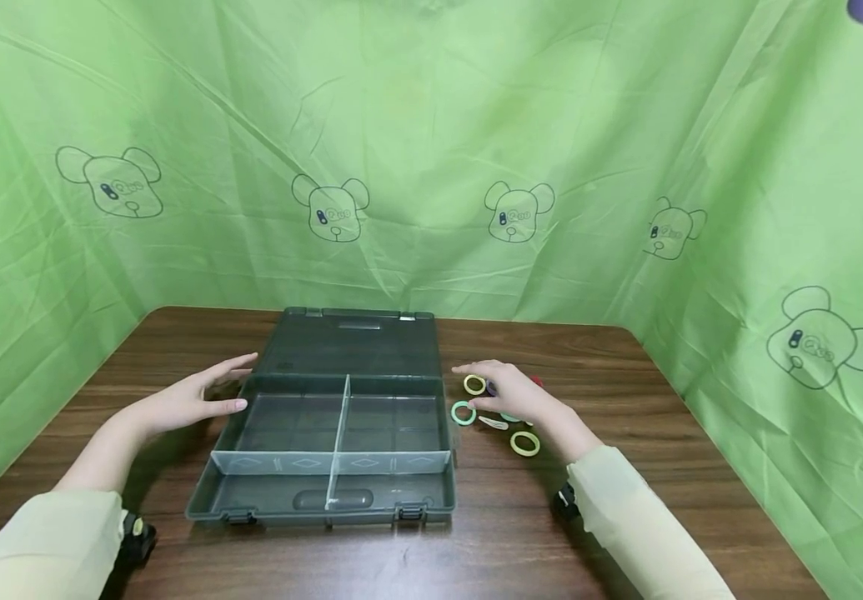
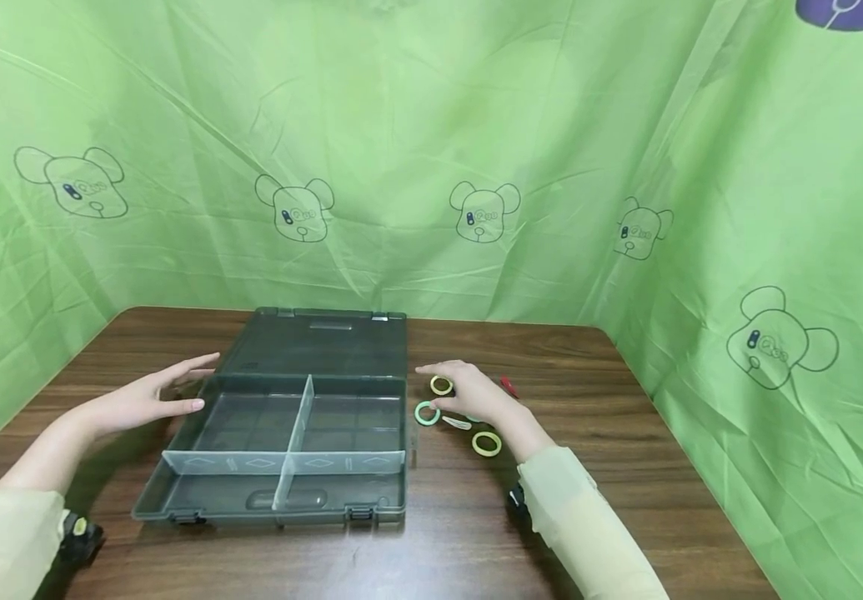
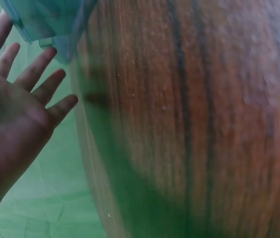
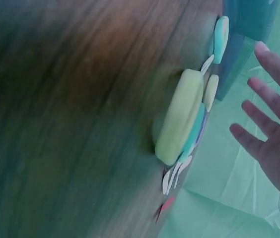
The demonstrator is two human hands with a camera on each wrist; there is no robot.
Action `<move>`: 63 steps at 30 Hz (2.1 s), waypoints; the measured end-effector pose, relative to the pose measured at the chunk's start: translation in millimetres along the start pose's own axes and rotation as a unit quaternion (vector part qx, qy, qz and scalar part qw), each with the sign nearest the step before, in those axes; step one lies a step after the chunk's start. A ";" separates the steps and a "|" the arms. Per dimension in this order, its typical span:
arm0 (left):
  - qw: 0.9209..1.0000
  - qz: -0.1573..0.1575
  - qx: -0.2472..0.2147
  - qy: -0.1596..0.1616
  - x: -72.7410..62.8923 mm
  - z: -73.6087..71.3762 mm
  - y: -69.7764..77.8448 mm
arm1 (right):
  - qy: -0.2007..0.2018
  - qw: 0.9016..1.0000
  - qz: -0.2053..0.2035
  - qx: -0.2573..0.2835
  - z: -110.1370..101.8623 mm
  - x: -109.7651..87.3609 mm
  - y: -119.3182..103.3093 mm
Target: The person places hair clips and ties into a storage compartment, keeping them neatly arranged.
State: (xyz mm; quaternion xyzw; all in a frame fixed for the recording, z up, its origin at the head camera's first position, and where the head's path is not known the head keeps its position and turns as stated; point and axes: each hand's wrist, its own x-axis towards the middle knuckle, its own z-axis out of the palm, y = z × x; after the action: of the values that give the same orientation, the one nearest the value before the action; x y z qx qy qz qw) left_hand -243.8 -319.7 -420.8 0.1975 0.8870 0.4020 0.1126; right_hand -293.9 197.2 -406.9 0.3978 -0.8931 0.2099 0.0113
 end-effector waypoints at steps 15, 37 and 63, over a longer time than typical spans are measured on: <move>0.999 -0.008 -0.023 -0.030 -0.4 -4.3 -7.4 | -0.059 0.997 -0.050 -0.009 11.4 16.9 7.8; 0.987 0.000 -0.150 -0.055 3.7 -2.1 -22.2 | -0.043 0.997 -0.056 -0.038 19.2 23.4 10.9; 0.984 -0.040 -0.167 -0.051 1.8 1.9 -19.8 | -0.028 1.000 -0.001 0.009 -9.9 28.7 -3.1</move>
State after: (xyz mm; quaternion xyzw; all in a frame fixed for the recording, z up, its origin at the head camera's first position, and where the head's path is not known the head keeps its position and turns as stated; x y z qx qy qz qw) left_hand -249.9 -329.5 -437.0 0.1603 0.8075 0.5295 0.2049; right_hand -312.7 178.9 -391.3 0.4048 -0.8906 0.2068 -0.0170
